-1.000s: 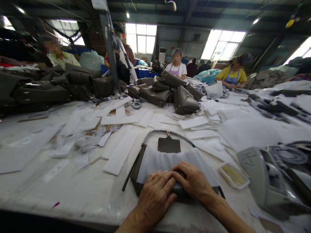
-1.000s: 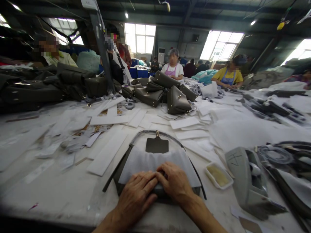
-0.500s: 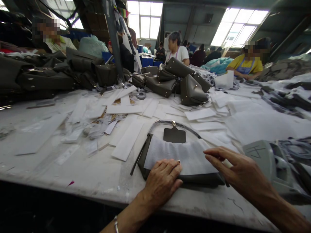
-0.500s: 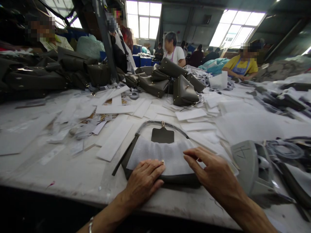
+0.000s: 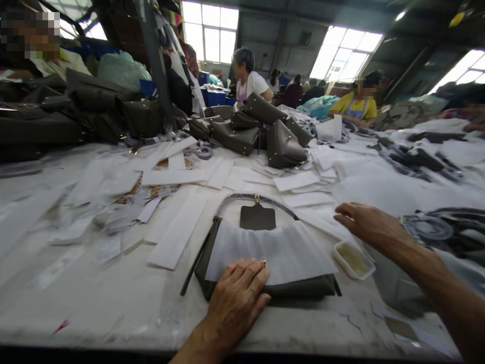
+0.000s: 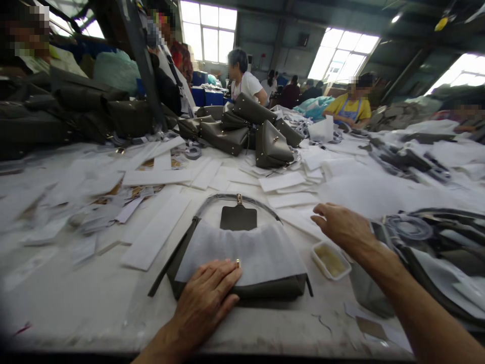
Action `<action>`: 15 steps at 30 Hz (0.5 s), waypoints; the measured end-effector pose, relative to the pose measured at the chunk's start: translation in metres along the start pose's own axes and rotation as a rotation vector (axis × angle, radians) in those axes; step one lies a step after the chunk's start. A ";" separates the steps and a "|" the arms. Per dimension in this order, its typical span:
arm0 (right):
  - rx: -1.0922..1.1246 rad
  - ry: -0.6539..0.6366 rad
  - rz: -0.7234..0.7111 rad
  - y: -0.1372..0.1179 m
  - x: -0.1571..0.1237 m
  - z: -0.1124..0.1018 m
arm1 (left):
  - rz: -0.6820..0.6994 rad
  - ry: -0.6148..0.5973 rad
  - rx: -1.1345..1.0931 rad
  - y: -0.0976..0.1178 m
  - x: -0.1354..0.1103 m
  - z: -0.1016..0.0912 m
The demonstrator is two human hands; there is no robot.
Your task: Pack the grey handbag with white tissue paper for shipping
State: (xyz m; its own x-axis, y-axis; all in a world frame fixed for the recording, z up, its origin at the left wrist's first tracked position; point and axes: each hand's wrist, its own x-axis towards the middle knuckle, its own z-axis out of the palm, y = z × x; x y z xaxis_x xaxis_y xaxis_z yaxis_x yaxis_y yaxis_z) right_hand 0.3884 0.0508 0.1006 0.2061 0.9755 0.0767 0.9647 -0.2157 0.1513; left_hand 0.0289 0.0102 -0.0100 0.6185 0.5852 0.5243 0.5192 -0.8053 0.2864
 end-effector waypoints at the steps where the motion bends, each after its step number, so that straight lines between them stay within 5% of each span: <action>1: -0.026 -0.042 0.025 0.009 -0.004 0.001 | 0.011 0.015 0.012 0.000 0.001 -0.001; 7: 0.048 -0.193 -0.017 0.034 -0.061 0.028 | 0.059 0.072 0.048 -0.003 0.006 -0.005; 12: 0.141 -0.066 -0.253 0.049 -0.092 0.089 | 0.051 0.029 0.040 -0.002 0.006 -0.005; 15: 0.167 0.041 -0.250 0.053 -0.097 0.112 | 0.032 -0.004 0.023 -0.001 0.004 -0.005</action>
State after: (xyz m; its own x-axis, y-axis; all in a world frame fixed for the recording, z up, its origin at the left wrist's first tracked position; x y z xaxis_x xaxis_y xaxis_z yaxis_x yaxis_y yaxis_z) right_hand 0.4382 -0.0508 -0.0097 -0.0451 0.9942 0.0972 0.9990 0.0447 0.0068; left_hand 0.0284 0.0129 -0.0039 0.6375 0.5592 0.5300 0.5123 -0.8215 0.2506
